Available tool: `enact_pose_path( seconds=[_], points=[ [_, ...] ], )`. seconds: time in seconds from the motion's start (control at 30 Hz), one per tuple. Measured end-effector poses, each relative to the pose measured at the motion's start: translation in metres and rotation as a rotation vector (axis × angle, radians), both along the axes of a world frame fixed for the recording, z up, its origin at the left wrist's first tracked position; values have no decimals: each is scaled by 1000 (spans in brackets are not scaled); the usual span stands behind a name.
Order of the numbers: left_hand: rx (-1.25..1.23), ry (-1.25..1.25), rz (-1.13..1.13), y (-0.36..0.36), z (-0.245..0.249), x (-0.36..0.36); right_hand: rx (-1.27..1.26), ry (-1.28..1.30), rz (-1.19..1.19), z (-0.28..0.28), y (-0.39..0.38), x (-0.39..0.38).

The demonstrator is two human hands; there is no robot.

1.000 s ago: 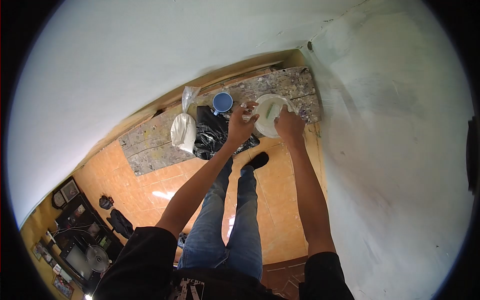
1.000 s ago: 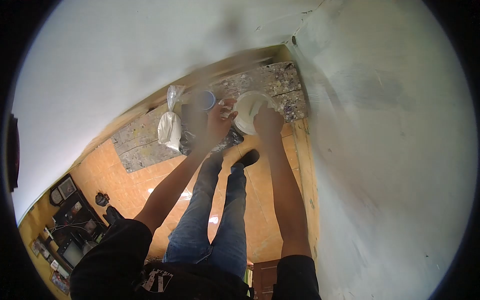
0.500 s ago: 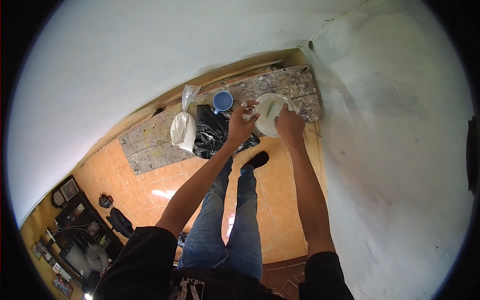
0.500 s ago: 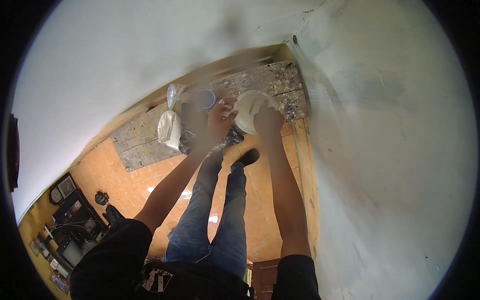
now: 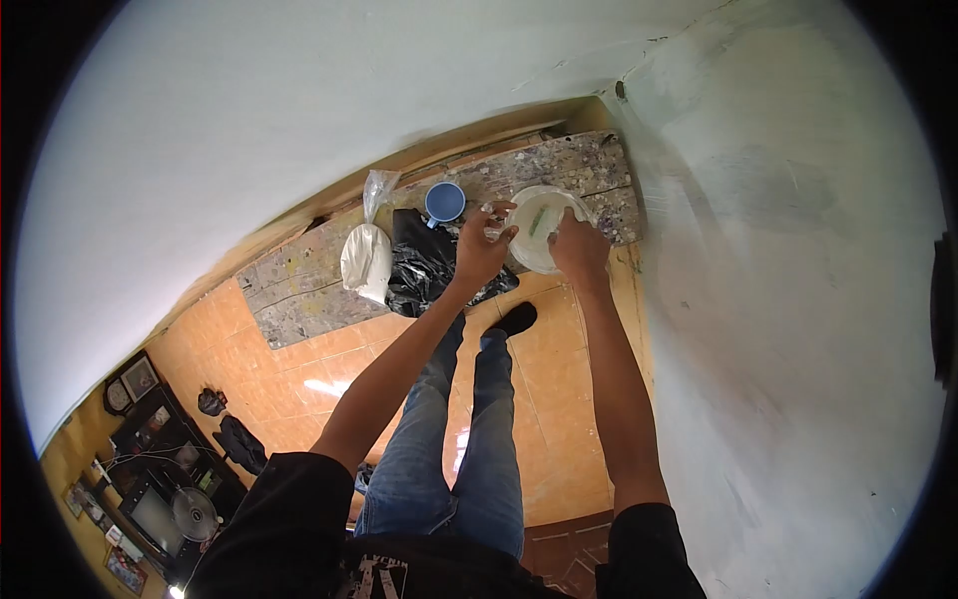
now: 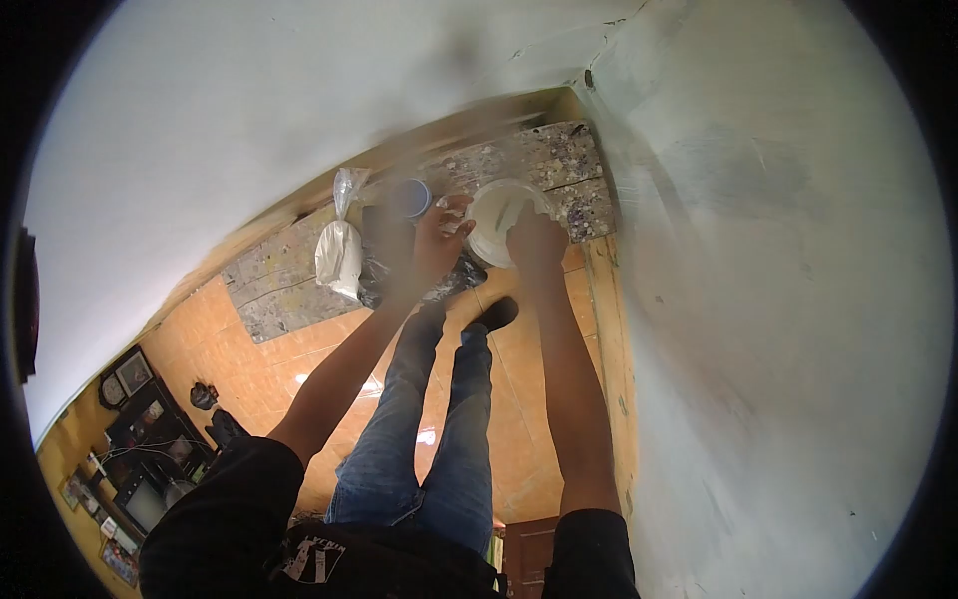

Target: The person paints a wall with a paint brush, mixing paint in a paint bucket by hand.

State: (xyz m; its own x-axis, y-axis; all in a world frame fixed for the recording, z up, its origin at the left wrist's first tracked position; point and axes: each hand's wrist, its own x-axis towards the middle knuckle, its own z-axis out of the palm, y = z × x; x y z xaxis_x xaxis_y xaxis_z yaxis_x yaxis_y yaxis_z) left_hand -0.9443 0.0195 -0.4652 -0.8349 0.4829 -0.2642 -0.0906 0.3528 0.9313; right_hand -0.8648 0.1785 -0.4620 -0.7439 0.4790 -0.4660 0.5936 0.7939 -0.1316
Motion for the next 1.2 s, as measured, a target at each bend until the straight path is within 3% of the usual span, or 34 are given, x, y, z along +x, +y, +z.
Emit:
enact_pose_path(
  seconds=[0.1,0.2,0.3,0.4,0.5,0.9,1.2],
  points=[
    [24,2,20,1,-1,1,82,62,1,3,-5,-1],
    [8,-3,15,1,-2,1,-26,24,-58,10,-4,-7],
    [11,24,3,0,-3,0,0,-28,-26,8,-4,-10],
    [-11,14,-5,0,0,0,49,111,-10,12,-8,-6],
    [-7,-46,2,0,4,0,-1,-24,-16,12,-7,-11],
    [4,10,6,-1,-3,0,-38,79,-22,7,-7,-1],
    [20,-9,17,0,2,0,67,104,-9,14,-16,3]
  ],
)
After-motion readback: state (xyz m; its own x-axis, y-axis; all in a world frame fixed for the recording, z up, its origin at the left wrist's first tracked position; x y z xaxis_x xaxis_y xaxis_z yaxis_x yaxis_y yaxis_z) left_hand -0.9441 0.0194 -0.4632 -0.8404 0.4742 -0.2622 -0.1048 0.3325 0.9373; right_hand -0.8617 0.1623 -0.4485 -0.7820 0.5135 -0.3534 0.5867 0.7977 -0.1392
